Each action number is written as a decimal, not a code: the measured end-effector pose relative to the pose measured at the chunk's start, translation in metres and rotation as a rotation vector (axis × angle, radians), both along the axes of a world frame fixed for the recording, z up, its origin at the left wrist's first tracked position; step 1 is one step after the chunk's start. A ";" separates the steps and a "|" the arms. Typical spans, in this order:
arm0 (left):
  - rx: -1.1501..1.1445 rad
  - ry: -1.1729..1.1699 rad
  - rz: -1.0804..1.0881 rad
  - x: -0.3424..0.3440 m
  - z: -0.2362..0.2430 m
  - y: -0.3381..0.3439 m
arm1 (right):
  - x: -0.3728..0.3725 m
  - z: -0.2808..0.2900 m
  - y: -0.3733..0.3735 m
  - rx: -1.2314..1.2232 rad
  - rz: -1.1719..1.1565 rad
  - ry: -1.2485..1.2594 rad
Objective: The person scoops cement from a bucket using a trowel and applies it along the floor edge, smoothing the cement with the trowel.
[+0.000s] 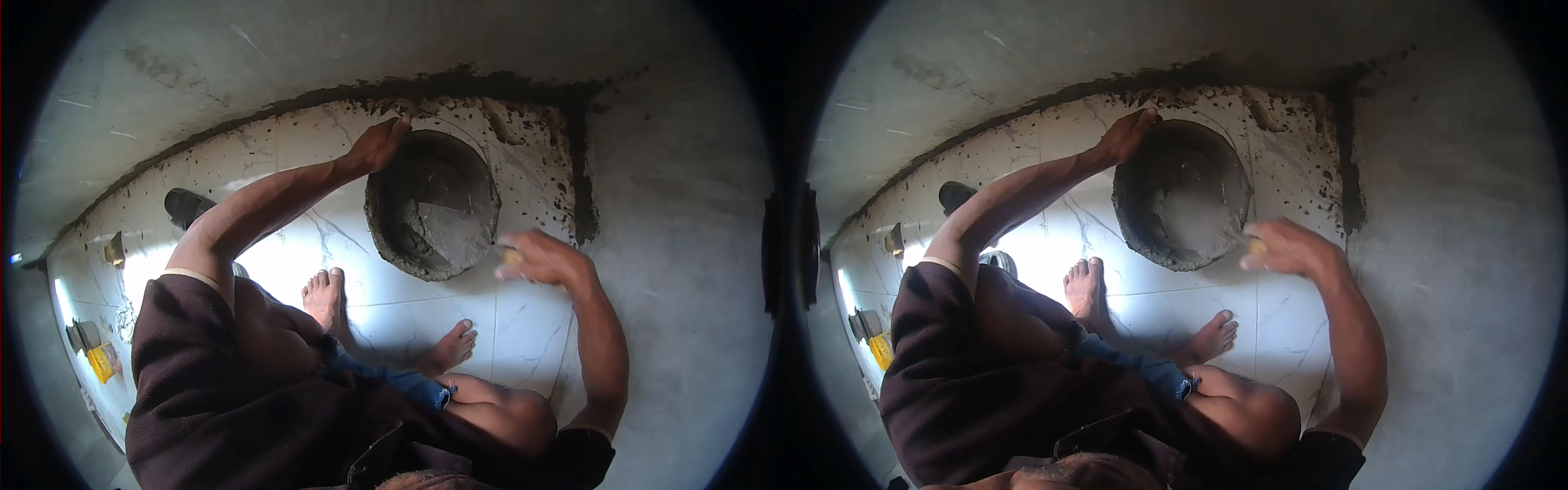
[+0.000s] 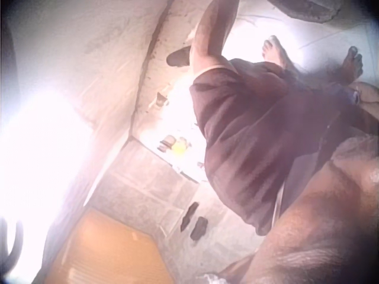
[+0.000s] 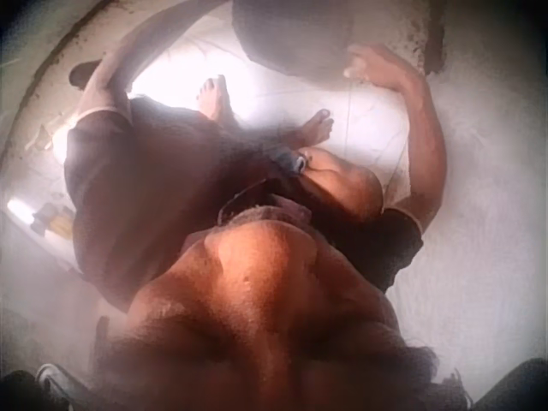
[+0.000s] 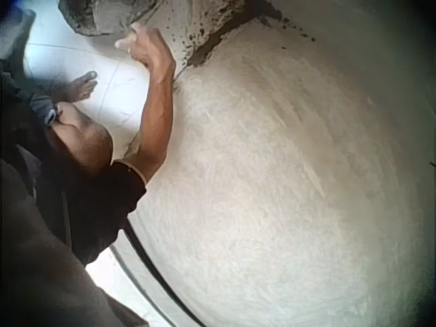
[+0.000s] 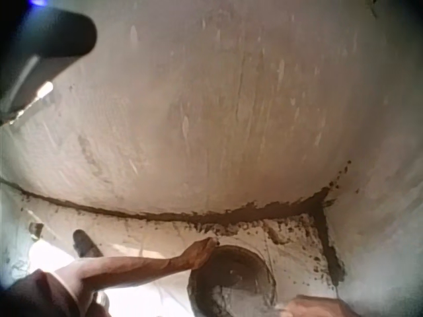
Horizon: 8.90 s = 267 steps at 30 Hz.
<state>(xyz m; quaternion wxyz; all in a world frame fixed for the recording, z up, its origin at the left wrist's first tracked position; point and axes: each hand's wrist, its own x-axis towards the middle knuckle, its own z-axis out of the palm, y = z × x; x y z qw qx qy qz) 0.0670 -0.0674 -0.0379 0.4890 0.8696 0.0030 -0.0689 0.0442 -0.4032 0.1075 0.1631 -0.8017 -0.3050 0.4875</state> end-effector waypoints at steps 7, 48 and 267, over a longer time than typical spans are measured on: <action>-0.009 0.041 0.007 -0.001 -0.001 -0.001 | -0.050 -0.022 -0.032 0.131 -0.232 -0.067; -0.017 0.015 -0.005 0.004 0.003 -0.003 | -0.049 0.013 0.013 -0.236 0.151 -0.960; -0.247 0.263 -0.071 0.008 0.010 -0.011 | -0.016 -0.177 -0.183 -0.038 -1.246 -0.942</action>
